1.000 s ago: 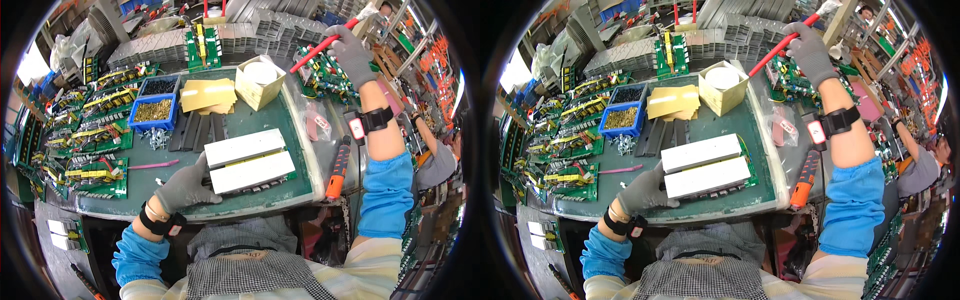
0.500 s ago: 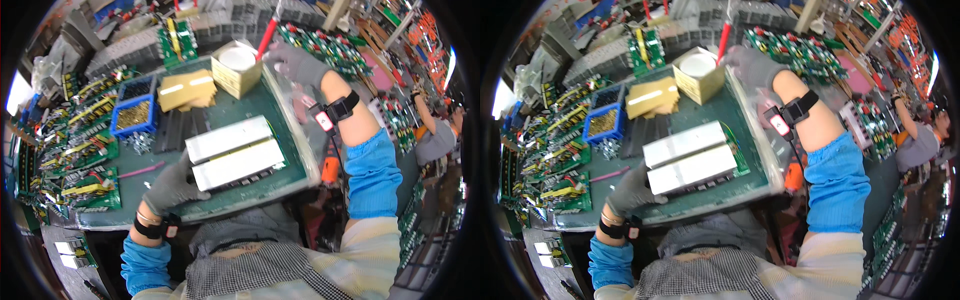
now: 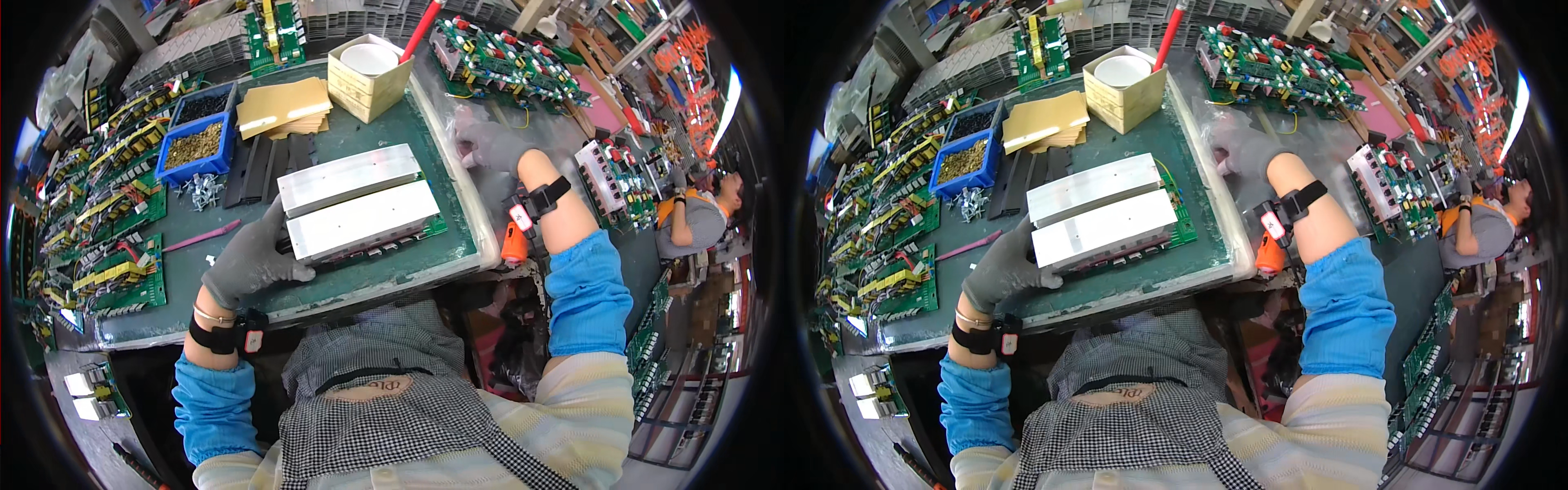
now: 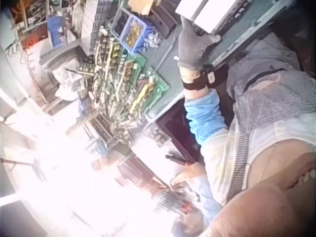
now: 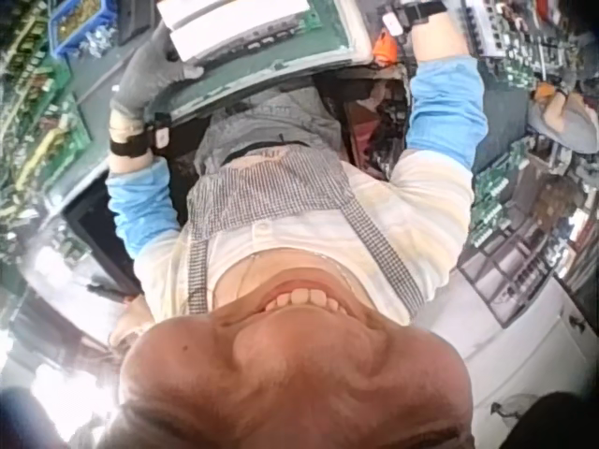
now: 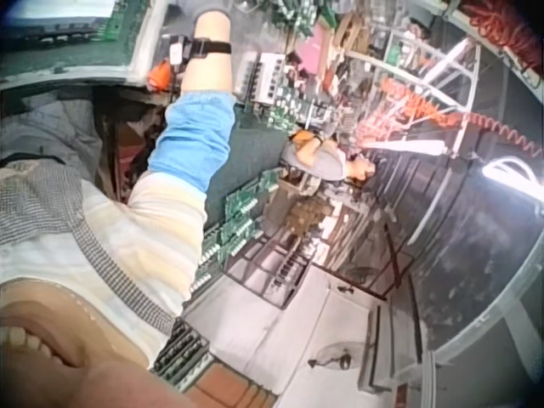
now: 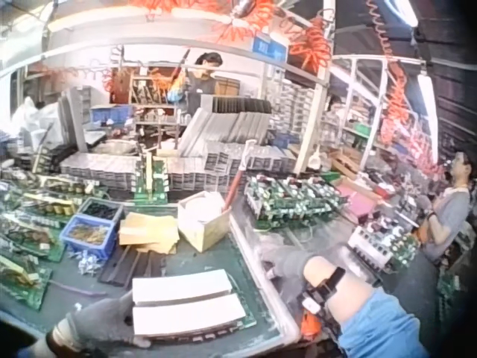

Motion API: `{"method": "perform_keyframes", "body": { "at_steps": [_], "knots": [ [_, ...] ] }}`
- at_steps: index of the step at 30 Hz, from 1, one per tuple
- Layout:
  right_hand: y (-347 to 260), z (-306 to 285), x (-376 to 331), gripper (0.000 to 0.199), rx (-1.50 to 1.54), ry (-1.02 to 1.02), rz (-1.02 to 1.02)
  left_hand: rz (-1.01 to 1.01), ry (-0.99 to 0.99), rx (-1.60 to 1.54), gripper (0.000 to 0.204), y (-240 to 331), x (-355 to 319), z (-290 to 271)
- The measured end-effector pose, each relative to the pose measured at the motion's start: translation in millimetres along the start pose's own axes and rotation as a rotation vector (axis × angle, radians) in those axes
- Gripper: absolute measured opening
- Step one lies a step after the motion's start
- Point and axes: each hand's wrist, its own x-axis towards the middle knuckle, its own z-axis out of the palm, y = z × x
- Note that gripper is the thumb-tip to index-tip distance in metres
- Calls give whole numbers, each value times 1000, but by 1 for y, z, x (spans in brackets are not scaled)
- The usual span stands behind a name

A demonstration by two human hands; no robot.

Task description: The worker fastens components to a circuit board using an electric screwdriver, applies thermal paste with a brush, and attaches strips to the heatsink.

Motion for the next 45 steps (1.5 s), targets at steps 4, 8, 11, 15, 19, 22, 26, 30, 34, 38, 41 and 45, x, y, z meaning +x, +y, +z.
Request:
{"method": "perform_keyframes", "body": {
  "at_steps": [4, 8, 11, 15, 19, 22, 26, 30, 34, 38, 41, 45],
  "knots": [
    [-4, -7, 1, 26, 148, 25, 35, -17, 17, 25, 122, -9, -2, 1],
    [-4, -8, -8, 22, 505, -7, 296, -16, 16, 32, 125, -4, -2, 1],
    [-5, -12, -18, 21, 238, 26, 200, 17, 19, 25, 126, -7, -2, 1],
    [-1, -12, -23, 19, 231, 1, 250, -8, 25, 75, 126, -7, -2, 0],
    [8, -14, -19, 22, 475, 83, 437, -11, 19, 96, 126, -4, 0, 1],
    [-12, -16, -5, 24, 63, 51, 477, 20, 28, 61, 124, -5, -1, 3],
    [-72, -35, 4, 24, -227, -161, 459, 70, 48, -95, 121, -17, -3, 4],
    [-18, -18, -7, 22, -36, -9, 449, 41, 33, -21, 121, -15, -2, 5],
    [8, -10, -16, 24, -8, 26, 531, 56, 35, 50, 122, -22, -3, 4],
    [1, -14, -18, 24, -174, 84, 534, 100, 40, -18, 123, -15, -3, 4],
    [-7, -16, -17, 18, -138, 240, 582, 81, 31, 5, 123, -20, 2, 4],
    [-4, -27, -18, 17, -83, 283, 556, 84, 22, -24, 121, -8, 0, 1]
  ]
}}
